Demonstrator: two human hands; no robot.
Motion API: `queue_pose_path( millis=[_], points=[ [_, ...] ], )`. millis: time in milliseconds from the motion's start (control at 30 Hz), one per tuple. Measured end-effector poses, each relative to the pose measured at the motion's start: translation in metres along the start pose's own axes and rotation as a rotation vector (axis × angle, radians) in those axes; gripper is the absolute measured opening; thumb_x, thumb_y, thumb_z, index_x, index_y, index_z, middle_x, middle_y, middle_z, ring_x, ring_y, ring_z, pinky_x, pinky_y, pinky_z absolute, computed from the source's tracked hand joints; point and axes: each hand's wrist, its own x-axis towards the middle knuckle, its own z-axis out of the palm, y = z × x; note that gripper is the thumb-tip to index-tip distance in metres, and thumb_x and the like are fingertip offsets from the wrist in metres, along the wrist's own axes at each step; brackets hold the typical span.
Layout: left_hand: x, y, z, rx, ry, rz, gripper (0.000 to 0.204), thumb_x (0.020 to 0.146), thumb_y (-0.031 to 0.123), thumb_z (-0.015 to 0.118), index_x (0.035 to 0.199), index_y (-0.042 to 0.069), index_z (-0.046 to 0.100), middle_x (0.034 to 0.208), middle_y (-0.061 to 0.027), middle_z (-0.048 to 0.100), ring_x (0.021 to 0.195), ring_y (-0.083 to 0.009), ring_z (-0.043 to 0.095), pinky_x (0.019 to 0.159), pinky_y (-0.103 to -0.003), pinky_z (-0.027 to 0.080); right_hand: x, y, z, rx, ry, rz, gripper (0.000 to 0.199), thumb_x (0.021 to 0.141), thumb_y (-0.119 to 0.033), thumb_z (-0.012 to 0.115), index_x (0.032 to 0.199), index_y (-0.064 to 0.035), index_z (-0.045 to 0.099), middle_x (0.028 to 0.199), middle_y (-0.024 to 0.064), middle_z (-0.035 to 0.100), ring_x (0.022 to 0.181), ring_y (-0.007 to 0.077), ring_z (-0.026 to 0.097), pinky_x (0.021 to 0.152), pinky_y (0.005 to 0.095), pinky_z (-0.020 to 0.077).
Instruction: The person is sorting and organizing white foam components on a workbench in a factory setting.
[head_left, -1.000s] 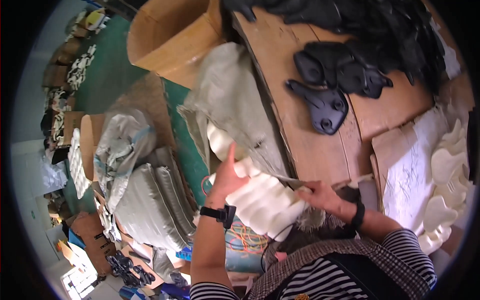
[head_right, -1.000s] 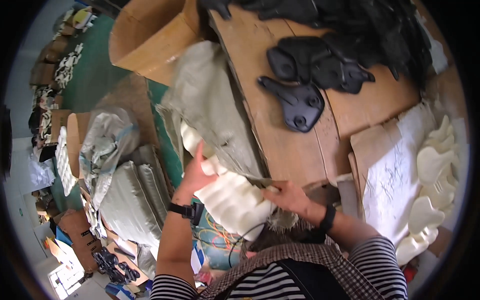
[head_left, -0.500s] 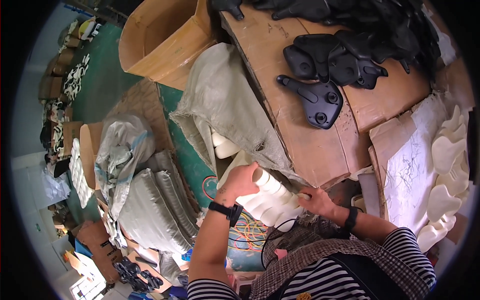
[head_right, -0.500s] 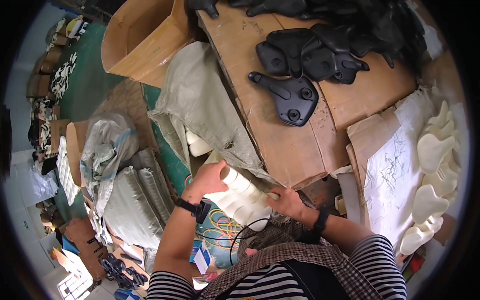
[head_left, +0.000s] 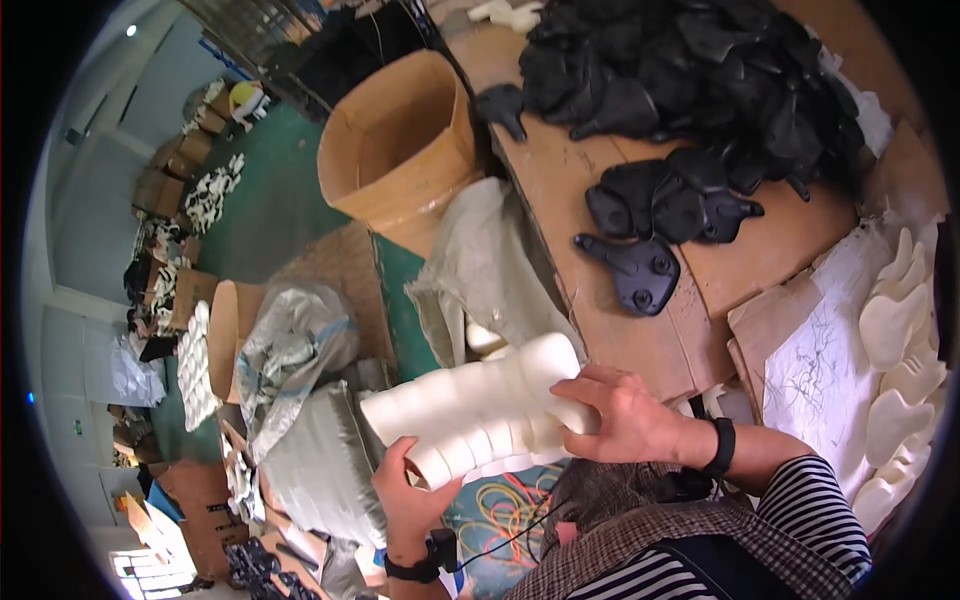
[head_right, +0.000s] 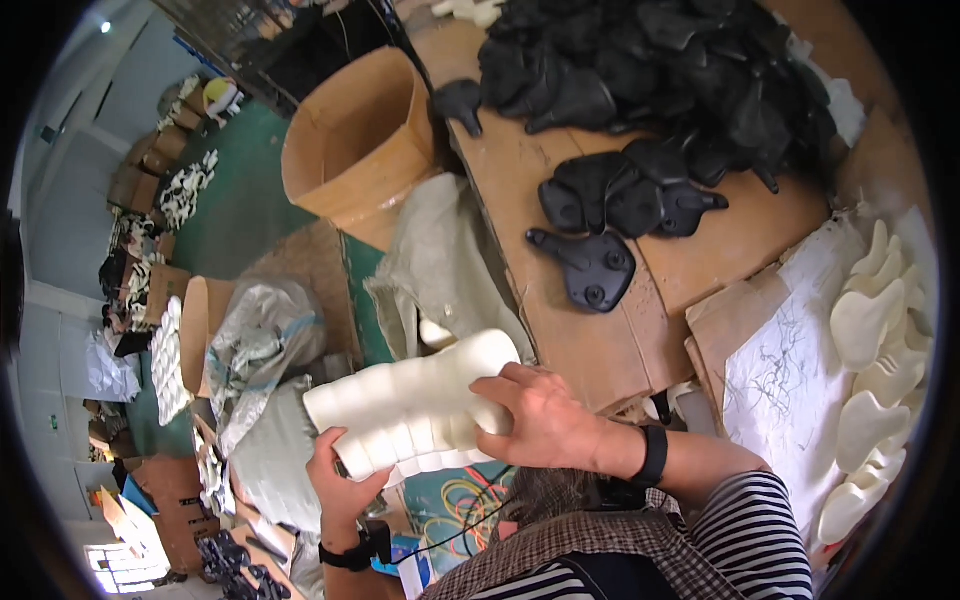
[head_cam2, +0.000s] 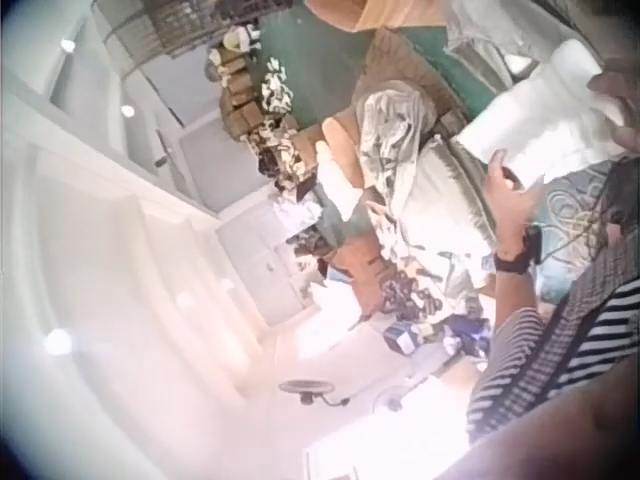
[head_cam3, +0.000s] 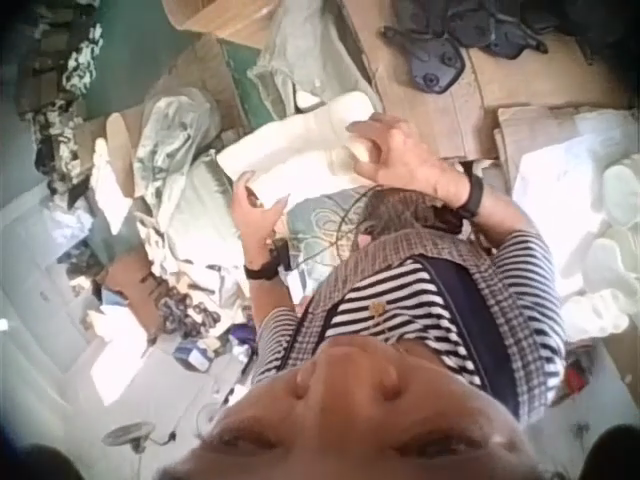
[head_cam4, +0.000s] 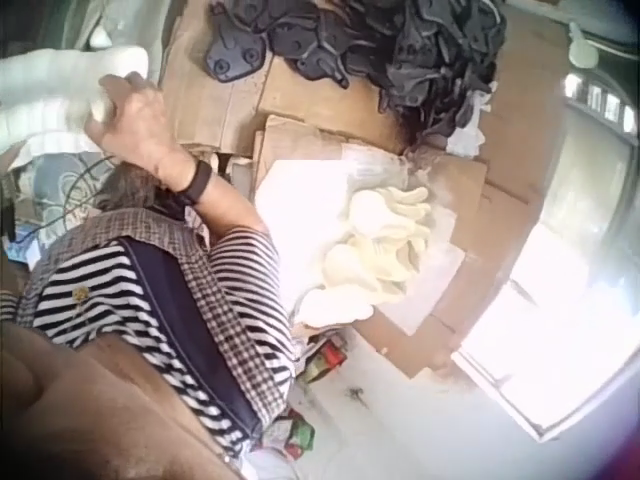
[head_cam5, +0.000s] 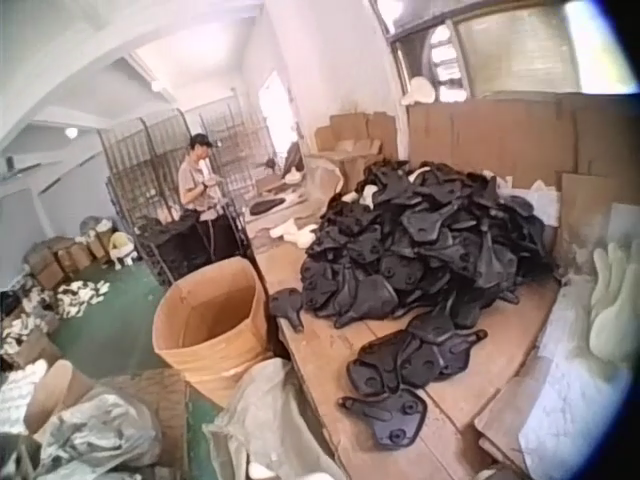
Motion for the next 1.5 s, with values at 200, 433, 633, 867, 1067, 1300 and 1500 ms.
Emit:
queue_pose_path(
  millis=[200, 433, 633, 867, 1067, 1300, 1500],
  points=[
    [0.015, 0.049, 0.019, -0.049, 0.183, 0.348, 0.071, 0.054, 0.018, 0.085, 0.115, 0.002, 0.052, 0.093, -0.0155, 0.062, 0.081, -0.0265, 0.062, 0.073, -0.035, 0.051, -0.036, -0.02, -0.047, -0.339, 0.239, -0.11, 0.035, 0.071, -0.024, 0.07, 0.096, -0.0004, 0.064, 0.078, 0.0147, 0.06, 0.077, 0.0318, 0.061, 0.075, 0.0429, 0.0481],
    [-0.009, 0.129, 0.071, -0.538, 0.08, 0.244, 0.066, 0.06, 0.003, 0.077, 0.119, 0.0, 0.046, 0.108, -0.0102, 0.053, 0.099, -0.0216, 0.053, 0.091, -0.036, 0.043, -0.089, -0.042, -0.119, -0.45, 0.518, -0.093, 0.034, 0.067, -0.022, 0.072, 0.092, -0.0033, 0.061, 0.083, 0.012, 0.057, 0.081, 0.0309, 0.057, 0.068, 0.0412, 0.048],
    [-0.044, 0.276, 0.155, -0.707, -0.033, 0.309, 0.067, 0.061, 0.006, 0.083, 0.117, 0.001, 0.047, 0.105, -0.0093, 0.055, 0.098, -0.0198, 0.055, 0.089, -0.035, 0.045, -0.204, -0.04, -0.243, -0.652, 0.752, -0.033, 0.03, 0.064, -0.018, 0.074, 0.088, -0.005, 0.063, 0.077, 0.0106, 0.058, 0.077, 0.0299, 0.058, 0.065, 0.0409, 0.0496],
    [-0.095, 0.424, 0.288, -0.513, -0.687, 0.327, 0.07, 0.067, 0.018, 0.083, 0.124, 0.001, 0.048, 0.1, -0.0089, 0.061, 0.081, -0.0155, 0.06, 0.07, -0.031, 0.052, -0.359, 0.107, -0.405, -0.488, 0.696, 0.604, 0.052, 0.077, -0.037, 0.071, 0.115, -0.0015, 0.061, 0.102, 0.0218, 0.066, 0.093, 0.0357, 0.064, 0.079, 0.0409, 0.0515],
    [-0.108, 0.453, 0.39, 0.084, -0.461, 0.723, 0.075, 0.066, 0.044, 0.08, 0.122, 0.002, 0.053, 0.108, -0.0178, 0.061, 0.092, -0.033, 0.059, 0.081, -0.044, 0.048, -0.493, 0.279, -0.354, -0.21, 1.334, 0.717, 0.064, 0.088, -0.039, 0.064, 0.13, 0.0037, 0.043, 0.095, 0.0234, 0.066, 0.089, 0.032, 0.065, 0.077, 0.0406, 0.0513],
    [-0.085, 0.459, 0.41, -0.083, -0.508, 0.854, 0.08, 0.061, 0.043, 0.083, 0.123, 0.004, 0.05, 0.112, -0.0208, 0.06, 0.112, -0.0387, 0.052, 0.096, -0.043, 0.042, -0.515, 0.254, -0.192, 0.171, 0.958, 0.747, 0.037, 0.087, -0.028, 0.067, 0.106, 0.0034, 0.063, 0.081, 0.0088, 0.066, 0.075, 0.0168, 0.062, 0.07, 0.0313, 0.0525],
    [-0.089, 0.46, 0.406, -0.278, -0.756, 0.544, 0.077, 0.064, 0.04, 0.081, 0.125, 0.004, 0.051, 0.108, -0.0214, 0.065, 0.1, -0.0362, 0.064, 0.086, -0.043, 0.05, -0.456, 0.174, -0.183, 0.247, 0.971, 0.567, 0.071, 0.077, -0.033, 0.077, 0.13, 0.0016, 0.046, 0.109, 0.0181, 0.061, 0.097, 0.0246, 0.062, 0.083, 0.0351, 0.0514]
  ],
)
